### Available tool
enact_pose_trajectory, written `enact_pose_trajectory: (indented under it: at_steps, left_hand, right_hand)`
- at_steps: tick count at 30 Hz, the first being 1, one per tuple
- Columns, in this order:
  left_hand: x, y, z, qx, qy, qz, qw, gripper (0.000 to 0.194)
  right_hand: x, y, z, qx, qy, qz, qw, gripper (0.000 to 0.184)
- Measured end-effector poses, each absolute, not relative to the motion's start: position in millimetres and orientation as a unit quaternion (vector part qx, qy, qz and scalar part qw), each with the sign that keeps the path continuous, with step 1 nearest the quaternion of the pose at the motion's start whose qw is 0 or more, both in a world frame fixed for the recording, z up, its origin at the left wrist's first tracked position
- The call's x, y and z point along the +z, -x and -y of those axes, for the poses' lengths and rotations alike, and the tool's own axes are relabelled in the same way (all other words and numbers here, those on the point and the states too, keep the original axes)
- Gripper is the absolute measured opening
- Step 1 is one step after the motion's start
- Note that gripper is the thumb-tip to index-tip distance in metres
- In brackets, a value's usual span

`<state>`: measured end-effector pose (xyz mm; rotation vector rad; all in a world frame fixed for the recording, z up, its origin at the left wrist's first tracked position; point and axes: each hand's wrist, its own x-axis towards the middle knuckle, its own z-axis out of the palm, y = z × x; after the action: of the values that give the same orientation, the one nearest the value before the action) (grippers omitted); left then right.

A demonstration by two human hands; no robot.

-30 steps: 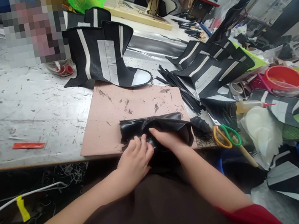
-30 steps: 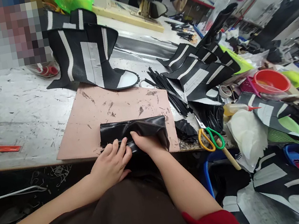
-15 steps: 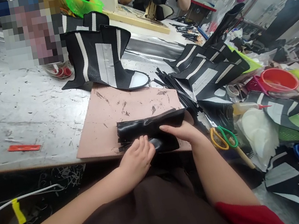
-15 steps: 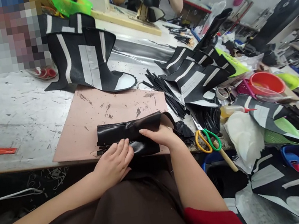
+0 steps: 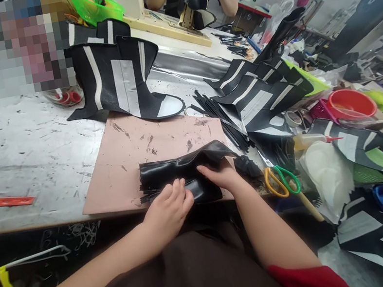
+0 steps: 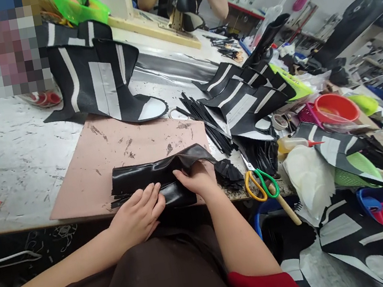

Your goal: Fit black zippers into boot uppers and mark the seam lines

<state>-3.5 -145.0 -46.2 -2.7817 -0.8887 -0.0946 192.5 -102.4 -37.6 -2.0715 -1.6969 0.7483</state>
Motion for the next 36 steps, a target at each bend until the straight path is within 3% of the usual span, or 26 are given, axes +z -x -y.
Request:
enact_pose_trajectory:
  at_steps: [6, 11, 14, 21, 28, 36]
  left_hand:
    - [-40, -3, 137, 0.000, 0.956, 0.277, 0.091, 0.042]
    - [-32, -17, 131, 0.043, 0.958, 0.279, 0.047, 0.056]
    - [-31, -28, 129, 0.041, 0.960, 0.272, 0.049, 0.052]
    - [-36, -38, 128, 0.033, 0.961, 0.255, 0.098, 0.049]
    - [-36, -41, 127, 0.026, 0.959, 0.269, 0.088, 0.035]
    - [-25, -46, 119, 0.033, 0.962, 0.268, 0.026, 0.052]
  right_hand:
    - [-41, -192, 102, 0.207, 0.748, 0.621, 0.108, 0.049]
    - [-45, -190, 105, 0.217, 0.734, 0.635, 0.103, 0.036]
    - [-39, -195, 108, 0.210, 0.732, 0.636, 0.125, 0.034]
    - [-27, -225, 100, 0.373, 0.628, 0.614, 0.299, 0.033]
    - [-25, -227, 78, 0.360, 0.647, 0.616, 0.269, 0.031]
    - [-17, -231, 72, 0.410, 0.628, 0.613, 0.250, 0.036]
